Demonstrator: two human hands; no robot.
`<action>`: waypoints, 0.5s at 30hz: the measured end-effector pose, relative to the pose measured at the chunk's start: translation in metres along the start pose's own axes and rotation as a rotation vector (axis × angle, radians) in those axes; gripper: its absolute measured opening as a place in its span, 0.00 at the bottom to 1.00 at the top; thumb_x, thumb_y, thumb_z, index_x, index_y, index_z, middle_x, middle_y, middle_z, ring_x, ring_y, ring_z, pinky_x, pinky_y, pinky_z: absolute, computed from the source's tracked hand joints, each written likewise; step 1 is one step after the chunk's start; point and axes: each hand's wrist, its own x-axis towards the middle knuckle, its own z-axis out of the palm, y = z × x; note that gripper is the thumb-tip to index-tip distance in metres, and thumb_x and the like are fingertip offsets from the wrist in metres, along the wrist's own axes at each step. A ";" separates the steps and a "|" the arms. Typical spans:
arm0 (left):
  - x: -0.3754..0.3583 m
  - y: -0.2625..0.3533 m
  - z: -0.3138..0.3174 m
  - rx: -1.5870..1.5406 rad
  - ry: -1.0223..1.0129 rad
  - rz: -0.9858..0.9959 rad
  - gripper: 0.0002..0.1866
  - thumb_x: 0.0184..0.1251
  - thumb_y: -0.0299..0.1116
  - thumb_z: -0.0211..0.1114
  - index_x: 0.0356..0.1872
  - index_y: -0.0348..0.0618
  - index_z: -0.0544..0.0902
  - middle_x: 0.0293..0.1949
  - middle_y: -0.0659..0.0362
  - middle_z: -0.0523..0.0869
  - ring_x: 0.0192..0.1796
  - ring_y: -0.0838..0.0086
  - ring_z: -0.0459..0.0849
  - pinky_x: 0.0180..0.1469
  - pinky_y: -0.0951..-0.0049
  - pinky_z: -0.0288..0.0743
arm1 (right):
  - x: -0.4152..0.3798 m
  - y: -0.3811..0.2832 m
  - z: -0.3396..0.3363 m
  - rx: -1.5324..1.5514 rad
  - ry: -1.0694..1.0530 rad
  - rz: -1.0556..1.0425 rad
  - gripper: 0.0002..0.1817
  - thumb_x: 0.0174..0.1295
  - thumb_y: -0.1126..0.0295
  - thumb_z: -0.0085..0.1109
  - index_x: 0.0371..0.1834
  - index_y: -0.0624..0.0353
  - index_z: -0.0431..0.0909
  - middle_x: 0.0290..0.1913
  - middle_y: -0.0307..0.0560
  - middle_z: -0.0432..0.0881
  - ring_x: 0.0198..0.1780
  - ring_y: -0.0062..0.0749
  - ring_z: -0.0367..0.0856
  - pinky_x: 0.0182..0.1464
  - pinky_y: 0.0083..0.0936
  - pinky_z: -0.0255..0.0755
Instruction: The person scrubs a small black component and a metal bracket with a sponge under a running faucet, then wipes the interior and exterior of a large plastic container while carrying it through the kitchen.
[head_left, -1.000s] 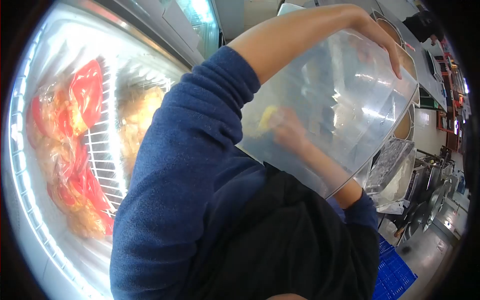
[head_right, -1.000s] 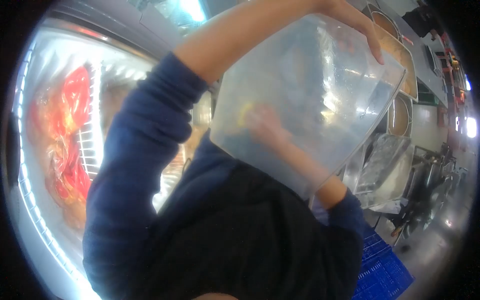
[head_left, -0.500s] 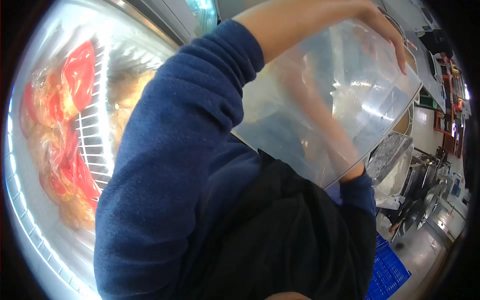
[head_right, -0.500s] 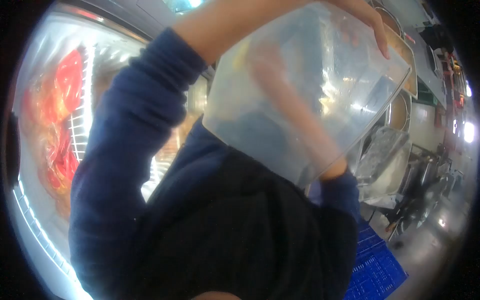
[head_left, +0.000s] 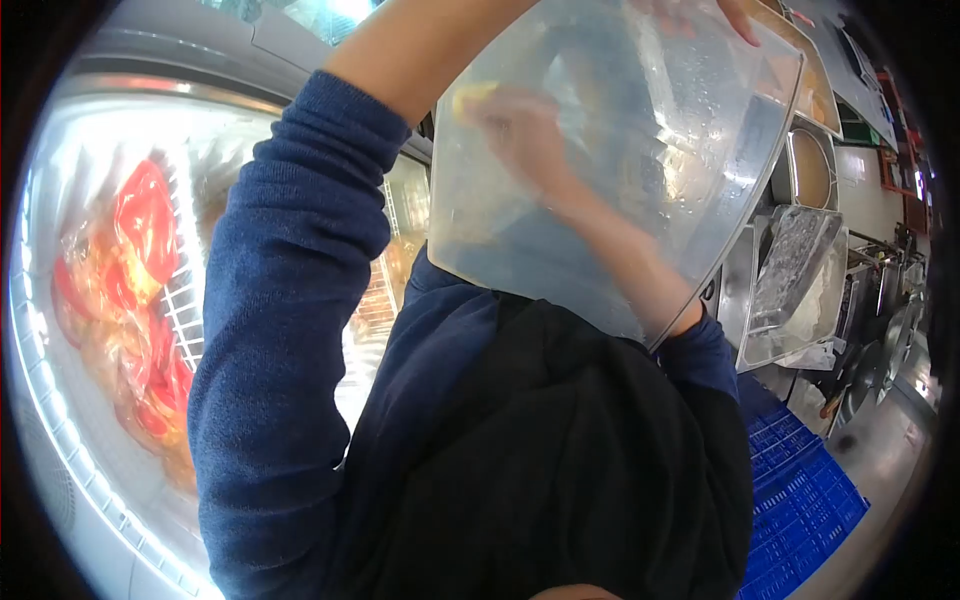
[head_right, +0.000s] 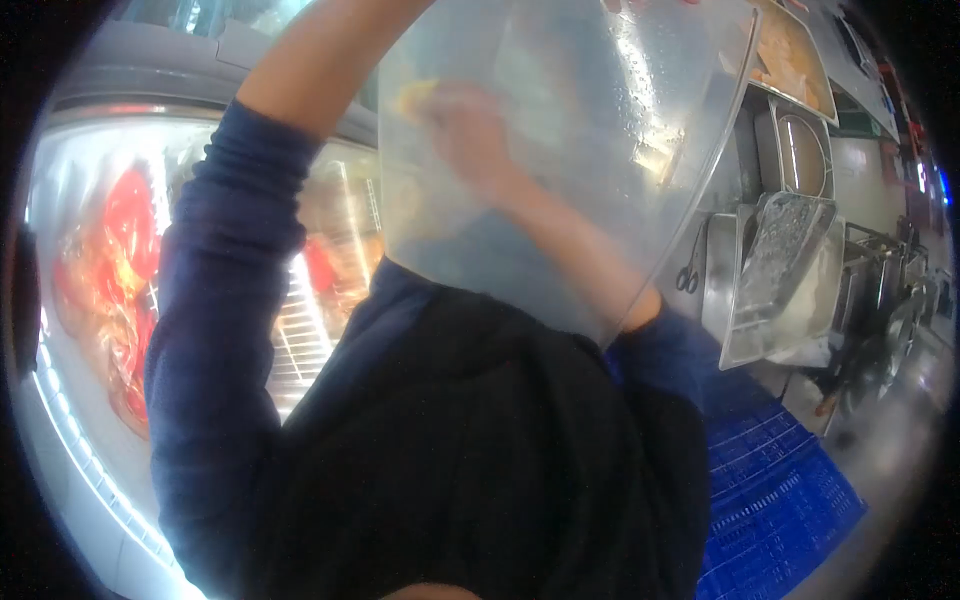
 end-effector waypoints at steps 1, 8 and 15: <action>0.004 -0.004 -0.003 0.004 -0.008 -0.003 0.44 0.49 0.56 0.65 0.67 0.46 0.66 0.67 0.44 0.64 0.67 0.54 0.65 0.64 0.53 0.62 | -0.005 -0.001 0.000 -0.021 -0.050 0.057 0.06 0.56 0.71 0.58 0.34 0.58 0.83 0.34 0.51 0.81 0.38 0.46 0.78 0.41 0.32 0.70; 0.006 0.001 0.000 0.124 0.003 -0.079 0.43 0.48 0.57 0.65 0.64 0.41 0.70 0.64 0.44 0.68 0.64 0.57 0.69 0.63 0.60 0.63 | 0.035 -0.007 -0.004 -0.054 0.096 0.353 0.08 0.58 0.66 0.60 0.36 0.57 0.84 0.41 0.44 0.83 0.41 0.41 0.80 0.40 0.32 0.72; -0.009 0.020 -0.007 0.001 -0.139 -0.122 0.39 0.48 0.59 0.64 0.57 0.39 0.77 0.57 0.45 0.76 0.61 0.59 0.72 0.63 0.61 0.61 | 0.029 -0.014 -0.006 0.209 0.135 0.458 0.11 0.58 0.64 0.61 0.38 0.58 0.84 0.39 0.47 0.84 0.42 0.32 0.82 0.44 0.28 0.74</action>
